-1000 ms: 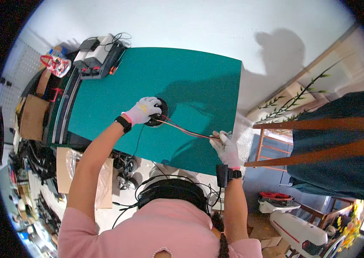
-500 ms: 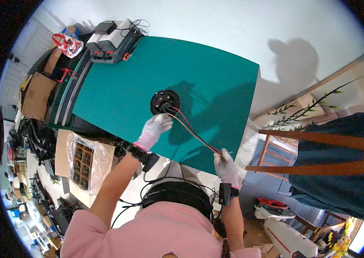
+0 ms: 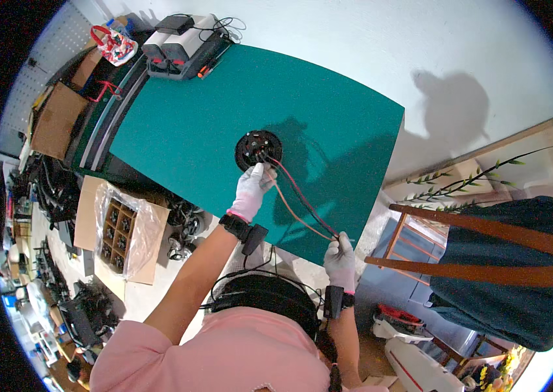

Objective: The recorder is assembling components of electric motors, including installing housings and managing wiring.

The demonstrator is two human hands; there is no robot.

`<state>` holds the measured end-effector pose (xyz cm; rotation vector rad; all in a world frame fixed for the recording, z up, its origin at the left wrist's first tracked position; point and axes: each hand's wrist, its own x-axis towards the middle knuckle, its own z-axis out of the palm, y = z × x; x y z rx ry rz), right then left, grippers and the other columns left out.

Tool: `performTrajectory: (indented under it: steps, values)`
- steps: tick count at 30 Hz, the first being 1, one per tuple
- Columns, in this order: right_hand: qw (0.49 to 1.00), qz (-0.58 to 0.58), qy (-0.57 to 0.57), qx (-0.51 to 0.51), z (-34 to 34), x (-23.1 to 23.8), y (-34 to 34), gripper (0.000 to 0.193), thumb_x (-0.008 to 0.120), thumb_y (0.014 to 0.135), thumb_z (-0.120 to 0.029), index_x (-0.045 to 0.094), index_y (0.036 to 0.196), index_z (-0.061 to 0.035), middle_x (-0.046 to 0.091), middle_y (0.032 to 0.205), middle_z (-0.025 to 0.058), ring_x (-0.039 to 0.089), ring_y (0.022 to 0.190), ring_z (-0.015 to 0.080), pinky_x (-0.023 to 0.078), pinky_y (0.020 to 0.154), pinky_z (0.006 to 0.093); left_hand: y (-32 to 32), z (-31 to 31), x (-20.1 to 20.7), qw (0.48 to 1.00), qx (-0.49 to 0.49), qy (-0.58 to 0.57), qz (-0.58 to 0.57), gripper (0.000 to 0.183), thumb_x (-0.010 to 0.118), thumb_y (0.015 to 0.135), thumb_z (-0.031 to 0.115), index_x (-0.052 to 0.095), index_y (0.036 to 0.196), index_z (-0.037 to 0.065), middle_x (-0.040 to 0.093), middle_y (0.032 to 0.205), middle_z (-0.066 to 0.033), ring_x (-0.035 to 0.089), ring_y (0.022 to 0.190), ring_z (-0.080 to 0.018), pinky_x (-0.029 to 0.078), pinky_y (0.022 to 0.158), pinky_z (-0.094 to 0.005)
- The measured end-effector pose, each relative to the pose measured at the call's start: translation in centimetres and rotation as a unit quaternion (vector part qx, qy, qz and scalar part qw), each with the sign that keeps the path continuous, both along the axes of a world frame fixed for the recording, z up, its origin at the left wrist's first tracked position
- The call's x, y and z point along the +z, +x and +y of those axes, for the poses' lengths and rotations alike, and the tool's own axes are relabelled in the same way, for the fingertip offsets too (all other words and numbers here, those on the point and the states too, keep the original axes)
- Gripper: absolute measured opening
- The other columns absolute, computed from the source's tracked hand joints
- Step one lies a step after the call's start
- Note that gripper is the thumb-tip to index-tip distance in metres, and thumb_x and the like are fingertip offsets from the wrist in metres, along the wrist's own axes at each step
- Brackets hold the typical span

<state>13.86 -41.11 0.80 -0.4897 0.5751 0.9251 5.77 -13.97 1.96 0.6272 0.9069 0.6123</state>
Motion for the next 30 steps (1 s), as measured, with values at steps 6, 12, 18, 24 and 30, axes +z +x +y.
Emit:
performTrajectory:
  steps: [6,12,18,24,30]
  values:
    - [0.999,-0.016,-0.044,0.022,-0.3,0.3,-0.2,0.009,0.054,0.092,-0.013,0.059,0.096,-0.0062,0.061,0.081,0.0062,0.058,0.062,0.0120,0.049,0.050,0.0214,1.2,0.6,0.5,0.997,-0.045,-0.014,-0.069,0.022,0.053,0.093,0.028,0.059,0.091,0.007,0.064,0.084,-0.0043,0.062,0.077,-0.0161,0.050,0.076,-0.0311]
    - [0.990,-0.106,-0.095,-0.020,0.6,1.4,0.2,0.008,0.056,0.090,-0.011,0.058,0.096,-0.0065,0.060,0.079,0.0038,0.057,0.062,0.0118,0.047,0.049,0.0217,1.0,1.6,-1.6,0.982,-0.094,0.142,0.086,0.022,0.053,0.093,0.027,0.059,0.086,0.007,0.064,0.076,-0.0031,0.061,0.068,-0.0116,0.050,0.069,-0.0279]
    - [0.977,-0.156,-0.145,0.005,1.3,2.1,0.7,0.009,0.057,0.090,-0.010,0.055,0.098,-0.0064,0.056,0.077,0.0012,0.055,0.060,0.0106,0.044,0.047,0.0218,1.1,1.1,-1.0,0.998,-0.040,-0.002,-0.038,0.020,0.053,0.092,0.024,0.060,0.096,0.006,0.065,0.084,-0.0059,0.063,0.078,-0.0177,0.050,0.073,-0.0313]
    - [0.975,-0.137,-0.171,0.025,1.1,1.8,0.5,0.010,0.056,0.089,-0.009,0.054,0.099,-0.0075,0.056,0.077,0.0010,0.054,0.060,0.0106,0.043,0.046,0.0219,1.2,1.5,0.0,0.993,-0.059,-0.046,-0.086,0.019,0.055,0.092,0.021,0.059,0.101,0.005,0.065,0.090,-0.0084,0.063,0.084,-0.0215,0.051,0.077,-0.0347]
    - [0.967,-0.184,-0.172,-0.039,2.1,2.5,0.3,0.014,0.055,0.089,-0.008,0.052,0.103,-0.0074,0.055,0.081,0.0010,0.053,0.059,0.0098,0.042,0.047,0.0215,1.8,1.4,-0.5,0.990,-0.074,0.094,0.069,0.016,0.054,0.091,0.017,0.060,0.099,0.004,0.067,0.085,-0.0077,0.064,0.071,-0.0149,0.052,0.060,-0.0252]
